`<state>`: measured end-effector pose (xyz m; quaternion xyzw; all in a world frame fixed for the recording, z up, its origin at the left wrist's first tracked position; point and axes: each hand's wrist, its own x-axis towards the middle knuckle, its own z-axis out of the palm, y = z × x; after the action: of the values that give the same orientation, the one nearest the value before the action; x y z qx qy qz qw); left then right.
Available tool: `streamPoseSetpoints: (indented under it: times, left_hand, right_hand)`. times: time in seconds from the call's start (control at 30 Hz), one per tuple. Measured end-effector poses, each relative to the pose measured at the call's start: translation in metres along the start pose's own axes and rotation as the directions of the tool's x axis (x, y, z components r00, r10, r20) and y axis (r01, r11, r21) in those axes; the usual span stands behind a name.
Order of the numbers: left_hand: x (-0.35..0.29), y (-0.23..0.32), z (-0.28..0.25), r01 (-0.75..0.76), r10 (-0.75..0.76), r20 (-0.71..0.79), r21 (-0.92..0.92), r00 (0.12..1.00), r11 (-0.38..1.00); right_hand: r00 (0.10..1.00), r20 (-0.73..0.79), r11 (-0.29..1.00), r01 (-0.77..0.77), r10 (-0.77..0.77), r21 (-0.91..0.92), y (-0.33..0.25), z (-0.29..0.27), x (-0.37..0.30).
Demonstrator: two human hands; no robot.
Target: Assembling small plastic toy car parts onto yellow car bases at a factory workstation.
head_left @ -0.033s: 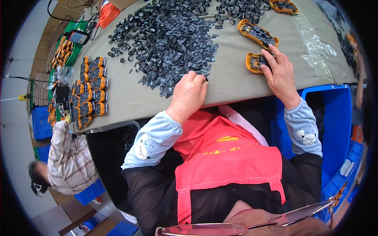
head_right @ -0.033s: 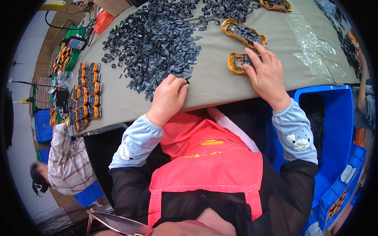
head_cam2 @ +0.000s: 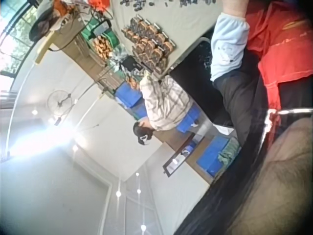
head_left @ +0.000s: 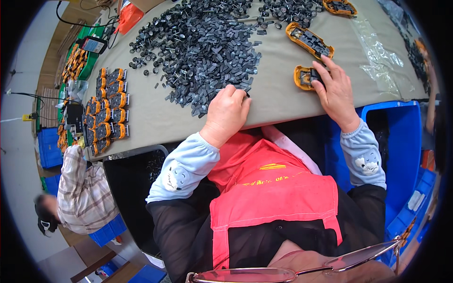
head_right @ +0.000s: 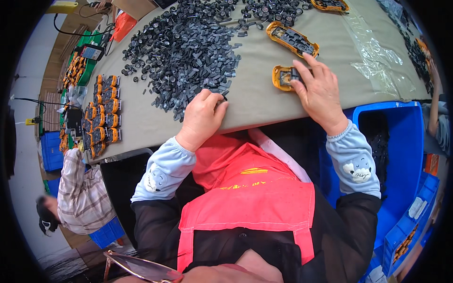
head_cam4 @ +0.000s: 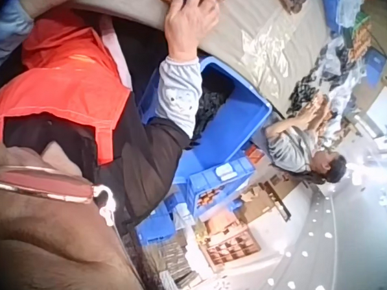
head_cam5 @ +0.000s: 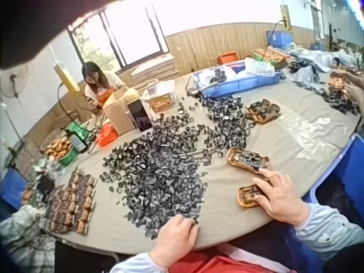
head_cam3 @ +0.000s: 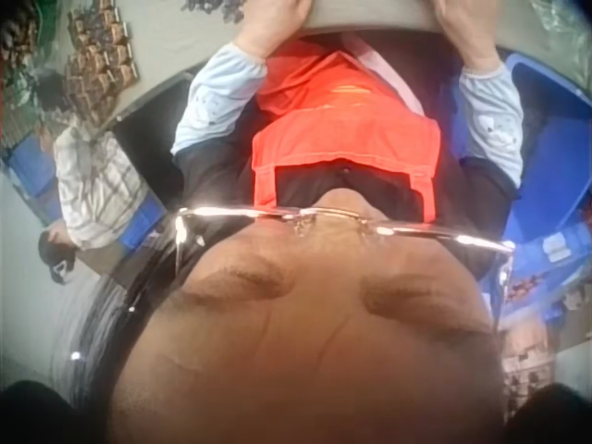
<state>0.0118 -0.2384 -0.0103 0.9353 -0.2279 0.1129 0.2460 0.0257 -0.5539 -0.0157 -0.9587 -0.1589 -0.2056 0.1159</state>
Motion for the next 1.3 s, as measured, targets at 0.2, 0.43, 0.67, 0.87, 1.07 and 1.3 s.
streamPoseSetpoints:
  times: [0.2,0.43,0.67,0.87,1.07,1.3]
  left_hand:
    - [0.013,0.004,0.003,0.082,-0.094,0.093,0.120,0.991,0.989]
    - [0.008,-0.001,-0.011,0.052,-0.055,0.141,0.024,0.988,0.998]
    - [0.013,0.006,0.003,-0.024,0.021,0.084,0.043,0.996,0.999]
    - [0.019,-0.003,0.000,-0.115,0.084,0.190,0.156,0.978,0.981]
    - [0.037,0.005,-0.006,-0.459,0.472,0.116,-0.123,0.874,0.880]
    - [0.061,0.006,-0.011,-0.670,0.657,0.388,-0.124,0.646,0.732]
  right_hand:
    - [0.990,0.121,0.993,0.062,-0.074,0.098,-0.020,-0.012,-0.005]
    - [0.971,0.132,0.963,0.167,-0.198,0.212,-0.033,-0.003,0.016]
    - [0.949,0.156,0.939,0.230,-0.275,0.254,-0.033,-0.003,0.019]
    - [0.898,0.229,0.888,0.278,-0.375,0.366,-0.025,-0.013,0.023]
    - [0.832,0.249,0.848,0.404,-0.496,0.342,-0.028,-0.012,0.040]
    - [0.816,0.238,0.830,0.433,-0.527,0.352,-0.028,-0.008,0.042]
